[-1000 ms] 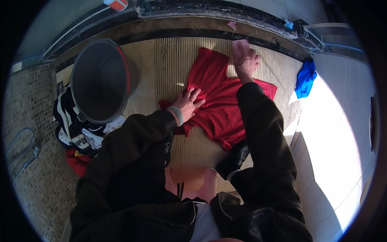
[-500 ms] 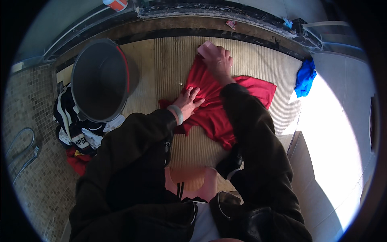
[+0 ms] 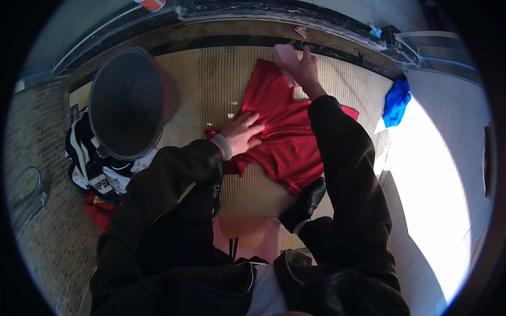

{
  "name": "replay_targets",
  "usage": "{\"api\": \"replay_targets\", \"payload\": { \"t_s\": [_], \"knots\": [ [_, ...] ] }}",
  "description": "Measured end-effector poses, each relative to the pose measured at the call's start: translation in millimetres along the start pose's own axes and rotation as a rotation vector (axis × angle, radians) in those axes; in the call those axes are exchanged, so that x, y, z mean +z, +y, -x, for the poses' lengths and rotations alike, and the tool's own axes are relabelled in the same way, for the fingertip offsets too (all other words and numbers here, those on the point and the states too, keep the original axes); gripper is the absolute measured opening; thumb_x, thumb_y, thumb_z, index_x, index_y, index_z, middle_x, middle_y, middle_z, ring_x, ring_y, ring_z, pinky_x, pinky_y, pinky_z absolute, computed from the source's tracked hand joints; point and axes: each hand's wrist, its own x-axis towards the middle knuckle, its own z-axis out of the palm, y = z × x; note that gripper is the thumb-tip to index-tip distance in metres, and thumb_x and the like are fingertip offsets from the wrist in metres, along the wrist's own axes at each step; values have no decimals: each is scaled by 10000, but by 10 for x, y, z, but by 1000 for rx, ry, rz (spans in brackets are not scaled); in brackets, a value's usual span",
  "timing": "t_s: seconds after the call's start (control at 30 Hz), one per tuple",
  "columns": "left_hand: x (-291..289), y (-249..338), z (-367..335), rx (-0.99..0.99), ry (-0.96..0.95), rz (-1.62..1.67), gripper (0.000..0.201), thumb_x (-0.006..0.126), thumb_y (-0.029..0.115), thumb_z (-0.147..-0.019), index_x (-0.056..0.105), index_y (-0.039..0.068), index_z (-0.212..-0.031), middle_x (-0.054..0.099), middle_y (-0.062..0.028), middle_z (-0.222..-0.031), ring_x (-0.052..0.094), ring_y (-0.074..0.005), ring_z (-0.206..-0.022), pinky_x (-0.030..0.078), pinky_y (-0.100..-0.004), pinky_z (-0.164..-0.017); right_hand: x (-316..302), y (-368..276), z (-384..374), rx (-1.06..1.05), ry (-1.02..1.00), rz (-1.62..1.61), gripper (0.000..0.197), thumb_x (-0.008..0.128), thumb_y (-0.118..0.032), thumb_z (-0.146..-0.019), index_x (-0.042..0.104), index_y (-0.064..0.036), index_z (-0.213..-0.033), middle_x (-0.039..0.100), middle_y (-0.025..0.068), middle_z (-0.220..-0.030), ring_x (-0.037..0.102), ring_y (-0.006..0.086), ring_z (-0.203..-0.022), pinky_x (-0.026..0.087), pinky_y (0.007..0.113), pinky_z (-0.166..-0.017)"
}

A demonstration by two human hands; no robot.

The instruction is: The person folds a red t-shirt and a green t-shirt on a mat. They use a pink brush to smooth the fabric before folding each item.

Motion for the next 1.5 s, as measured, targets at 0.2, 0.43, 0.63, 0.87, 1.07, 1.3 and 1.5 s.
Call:
{"api": "replay_targets", "payload": {
  "t_s": [0.2, 0.43, 0.63, 0.87, 1.07, 1.3, 1.5],
  "knots": [
    [58, -334, -586, -476, 417, 120, 516, 733, 287, -834, 518, 27, -1224, 593, -178, -1118, 597, -352, -1016, 496, -410, -882, 77, 133, 224, -13, -396, 261, 1143, 876, -556, -538, 405, 48, -1387, 536, 261, -1251, 549, 349, -1165, 459, 407, -985],
    [73, -499, -1065, -716, 341, 337, 504, 743, 281, -805, 520, 73, -1206, 643, -134, -849, 642, -294, -761, 524, -410, -674, 87, -43, 363, 343, -167, 112, 1104, 944, -454, -445, 430, 36, -1290, 573, 271, -1212, 560, 349, -1168, 484, 389, -963],
    [-300, -933, -1391, -756, 312, 742, 238, 648, 152, -880, 614, 103, -1110, 636, -91, -866, 587, -151, -645, 479, -314, -533, -291, -219, -4, 115, -258, -4, 1097, 953, -475, -412, 473, 44, -1250, 614, 222, -1198, 614, 328, -1121, 510, 382, -935],
    [-1467, -634, -1721, -218, 891, 502, 328, 736, 118, -840, 645, 63, -1150, 665, -87, -924, 649, -170, -763, 521, -301, -646, -1199, -659, -294, -457, -162, -275, 741, 887, -259, -682, 489, 36, -1233, 631, 150, -1097, 646, 235, -1000, 546, 348, -852],
    [-823, -286, -889, 340, 585, -33, 164, 609, 75, -811, 707, 78, -943, 641, -122, -1053, 618, -321, -980, 496, -421, -808, -1269, 114, 804, -660, -431, 90, 911, 886, -286, -665, 397, -110, -1413, 480, 133, -1349, 441, 304, -1313, 462, 450, -1028],
    [-350, 124, -178, 236, 274, -199, 345, 622, 122, -768, 687, 117, -1106, 583, -71, -1264, 562, -246, -1013, 440, -422, -889, -1322, 393, 1514, -243, -583, -23, 771, 859, -155, -591, 545, -53, -1288, 504, 161, -1271, 478, 355, -1229, 440, 438, -1022],
    [272, 205, 85, 132, -200, -516, 541, 592, 319, -892, 497, 96, -1376, 492, -95, -1406, 414, -265, -1315, 352, -507, -1044, -381, -174, 1455, -398, -200, -47, 873, 839, -177, -638, 428, -59, -1399, 509, 180, -1175, 472, 375, -1120, 436, 460, -972]
  ]
}}
